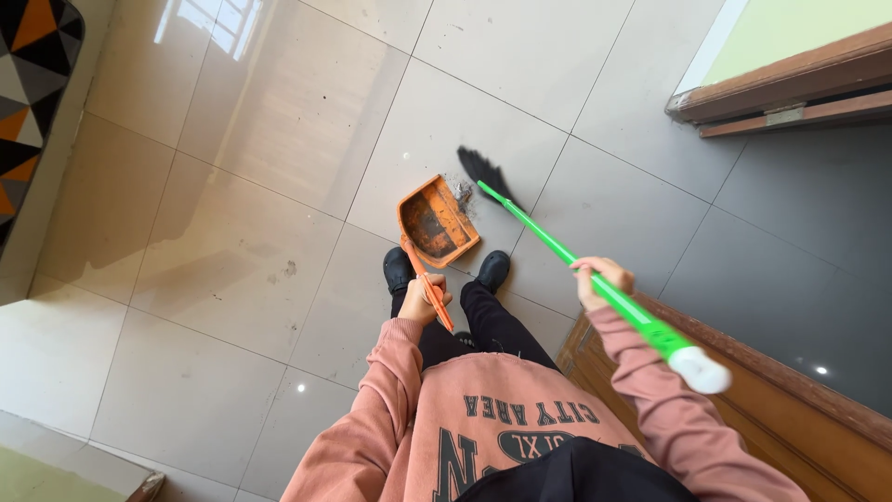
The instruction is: Sweep the floor and collect debris with a dustpan.
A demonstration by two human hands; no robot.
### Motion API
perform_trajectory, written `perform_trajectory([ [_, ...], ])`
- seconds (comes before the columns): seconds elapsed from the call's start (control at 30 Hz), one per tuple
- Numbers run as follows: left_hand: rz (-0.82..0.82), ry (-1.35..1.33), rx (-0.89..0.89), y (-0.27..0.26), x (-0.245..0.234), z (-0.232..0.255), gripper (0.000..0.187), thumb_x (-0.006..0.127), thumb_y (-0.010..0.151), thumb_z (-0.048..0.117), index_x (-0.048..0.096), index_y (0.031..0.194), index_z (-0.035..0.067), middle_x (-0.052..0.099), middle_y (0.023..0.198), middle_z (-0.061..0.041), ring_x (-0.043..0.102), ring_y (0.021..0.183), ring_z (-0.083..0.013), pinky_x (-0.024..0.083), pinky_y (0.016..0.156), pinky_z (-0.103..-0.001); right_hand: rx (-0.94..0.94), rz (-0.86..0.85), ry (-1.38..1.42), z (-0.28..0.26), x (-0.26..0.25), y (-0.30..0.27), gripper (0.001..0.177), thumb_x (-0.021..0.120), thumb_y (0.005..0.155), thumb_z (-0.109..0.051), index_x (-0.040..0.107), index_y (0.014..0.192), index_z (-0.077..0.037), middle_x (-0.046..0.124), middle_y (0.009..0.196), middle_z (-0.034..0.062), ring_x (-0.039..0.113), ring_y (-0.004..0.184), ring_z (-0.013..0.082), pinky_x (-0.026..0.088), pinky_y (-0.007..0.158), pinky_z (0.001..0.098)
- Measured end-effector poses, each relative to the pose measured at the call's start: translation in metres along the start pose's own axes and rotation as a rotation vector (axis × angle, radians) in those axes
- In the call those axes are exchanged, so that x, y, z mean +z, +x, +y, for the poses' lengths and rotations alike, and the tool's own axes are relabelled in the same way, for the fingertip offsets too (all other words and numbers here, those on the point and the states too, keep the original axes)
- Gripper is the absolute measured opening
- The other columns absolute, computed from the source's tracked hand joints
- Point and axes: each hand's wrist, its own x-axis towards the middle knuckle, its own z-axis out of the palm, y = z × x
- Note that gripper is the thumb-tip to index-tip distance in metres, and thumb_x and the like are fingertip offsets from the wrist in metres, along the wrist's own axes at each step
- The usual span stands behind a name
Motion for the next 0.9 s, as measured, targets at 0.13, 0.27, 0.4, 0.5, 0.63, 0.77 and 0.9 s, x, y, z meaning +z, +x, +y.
perform_trajectory([
  [0.13, -0.012, -0.018, -0.035, 0.002, -0.009, 0.001, 0.022, 0.075, 0.069, 0.007, 0.053, 0.071, 0.002, 0.058, 0.066, -0.013, 0.059, 0.065, -0.0331, 0.050, 0.066, -0.039, 0.152, 0.019, 0.096, -0.010, -0.035, 0.017, 0.015, 0.060, 0.097, -0.001, 0.075, 0.094, -0.001, 0.075, 0.081, 0.0152, 0.077, 0.077, 0.0201, 0.058, 0.061, 0.0261],
  [0.27, 0.007, -0.040, 0.020, -0.001, -0.009, -0.002, 0.024, 0.075, 0.069, 0.007, 0.052, 0.071, 0.002, 0.058, 0.067, -0.014, 0.059, 0.066, -0.0333, 0.049, 0.063, -0.039, 0.183, 0.042, -0.028, -0.022, -0.064, 0.044, 0.020, 0.058, 0.102, 0.001, 0.075, 0.093, -0.001, 0.076, 0.086, 0.0160, 0.076, 0.077, 0.0200, 0.057, 0.055, 0.0264],
  [0.4, 0.008, -0.009, -0.026, 0.005, -0.007, 0.002, 0.021, 0.076, 0.070, 0.009, 0.056, 0.070, 0.002, 0.060, 0.066, -0.015, 0.063, 0.067, -0.0334, 0.051, 0.063, -0.039, 0.165, 0.129, -0.001, 0.008, -0.057, 0.071, 0.020, 0.058, 0.105, 0.000, 0.075, 0.096, 0.000, 0.074, 0.084, 0.0160, 0.077, 0.081, 0.0209, 0.061, 0.063, 0.0250],
  [0.5, 0.004, -0.019, -0.045, 0.008, -0.001, 0.002, 0.020, 0.076, 0.070, 0.010, 0.057, 0.072, 0.002, 0.061, 0.068, -0.015, 0.064, 0.068, -0.0340, 0.051, 0.064, -0.039, 0.175, 0.173, -0.013, 0.035, -0.026, 0.066, 0.018, 0.058, 0.106, -0.001, 0.073, 0.095, 0.000, 0.073, 0.081, 0.0157, 0.077, 0.079, 0.0229, 0.061, 0.060, 0.0256],
  [0.63, -0.011, -0.015, -0.076, 0.008, -0.001, 0.002, 0.020, 0.076, 0.070, 0.010, 0.057, 0.072, 0.003, 0.061, 0.067, -0.015, 0.065, 0.066, -0.0339, 0.052, 0.062, -0.039, 0.218, 0.200, -0.046, 0.027, 0.011, 0.050, 0.017, 0.059, 0.104, -0.001, 0.070, 0.091, 0.000, 0.073, 0.079, 0.0154, 0.078, 0.077, 0.0244, 0.058, 0.054, 0.0266],
  [0.77, -0.036, -0.021, -0.060, 0.002, -0.006, 0.002, 0.020, 0.075, 0.072, 0.011, 0.057, 0.072, 0.003, 0.061, 0.067, -0.015, 0.065, 0.066, -0.0329, 0.052, 0.061, -0.038, 0.237, 0.202, 0.022, 0.008, 0.031, 0.021, 0.019, 0.057, 0.102, -0.001, 0.069, 0.088, -0.002, 0.073, 0.078, 0.0154, 0.078, 0.075, 0.0245, 0.059, 0.056, 0.0281],
  [0.9, -0.034, -0.089, -0.076, -0.002, -0.013, 0.001, 0.021, 0.073, 0.073, 0.007, 0.053, 0.072, 0.002, 0.059, 0.065, -0.013, 0.062, 0.061, -0.0296, 0.050, 0.059, -0.036, 0.261, 0.172, 0.092, -0.014, 0.046, -0.006, 0.019, 0.057, 0.101, -0.002, 0.068, 0.086, -0.001, 0.073, 0.078, 0.0152, 0.078, 0.073, 0.0253, 0.061, 0.057, 0.0305],
])
